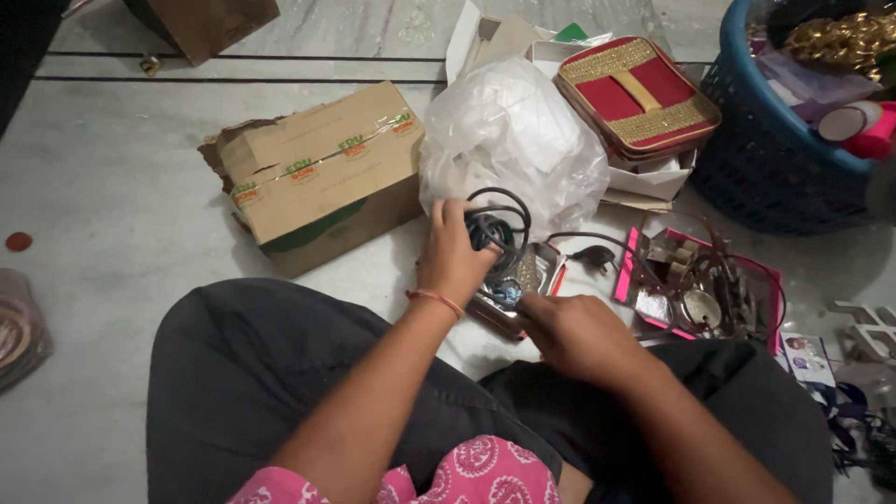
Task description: The person sits on the floor and organizes a tangled black cable by hand. They repeatedly untangle, coil, and re-coil the cable, placing it into a small box. The person handles the cable continuously without using any tools.
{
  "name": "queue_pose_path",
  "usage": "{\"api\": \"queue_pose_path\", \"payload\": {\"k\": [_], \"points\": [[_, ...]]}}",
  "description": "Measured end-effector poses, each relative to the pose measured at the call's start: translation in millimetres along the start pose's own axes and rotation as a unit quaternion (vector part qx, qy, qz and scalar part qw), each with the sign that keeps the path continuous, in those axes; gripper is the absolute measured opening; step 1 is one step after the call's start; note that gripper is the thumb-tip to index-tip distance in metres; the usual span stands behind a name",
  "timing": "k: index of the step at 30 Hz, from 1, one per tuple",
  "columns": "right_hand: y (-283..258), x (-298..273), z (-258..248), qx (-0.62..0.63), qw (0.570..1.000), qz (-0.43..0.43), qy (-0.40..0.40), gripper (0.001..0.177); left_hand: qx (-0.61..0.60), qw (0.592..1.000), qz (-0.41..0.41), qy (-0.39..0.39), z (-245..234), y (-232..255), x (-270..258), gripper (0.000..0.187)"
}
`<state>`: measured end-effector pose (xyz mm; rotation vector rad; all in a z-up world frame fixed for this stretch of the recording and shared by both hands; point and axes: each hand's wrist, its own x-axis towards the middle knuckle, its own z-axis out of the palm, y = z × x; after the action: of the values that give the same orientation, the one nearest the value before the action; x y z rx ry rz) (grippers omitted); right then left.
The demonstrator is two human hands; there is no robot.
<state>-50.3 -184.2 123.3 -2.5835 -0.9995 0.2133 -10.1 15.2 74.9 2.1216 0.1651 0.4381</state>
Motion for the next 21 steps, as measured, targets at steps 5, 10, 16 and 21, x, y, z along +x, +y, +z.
{"api": "queue_pose_path", "payload": {"k": [5,10,16,21], "points": [[11,-7,-19,-0.018,0.992,-0.056,0.11,0.014,-0.022,0.998,0.034,-0.052,11,-12,0,0.057],[18,-8,-28,-0.046,0.982,-0.015,0.184,0.018,-0.061,0.992,0.075,-0.077,18,-13,-3,0.049],[37,-9,-30,-0.068,0.975,-0.001,0.21,0.02,-0.03,0.984,0.048,-0.171,21,-12,-3,0.036],[52,-9,-30,-0.046,0.972,0.107,0.204,0.021,-0.231,0.939,0.013,-0.255,33,-24,-2,0.036]]}}
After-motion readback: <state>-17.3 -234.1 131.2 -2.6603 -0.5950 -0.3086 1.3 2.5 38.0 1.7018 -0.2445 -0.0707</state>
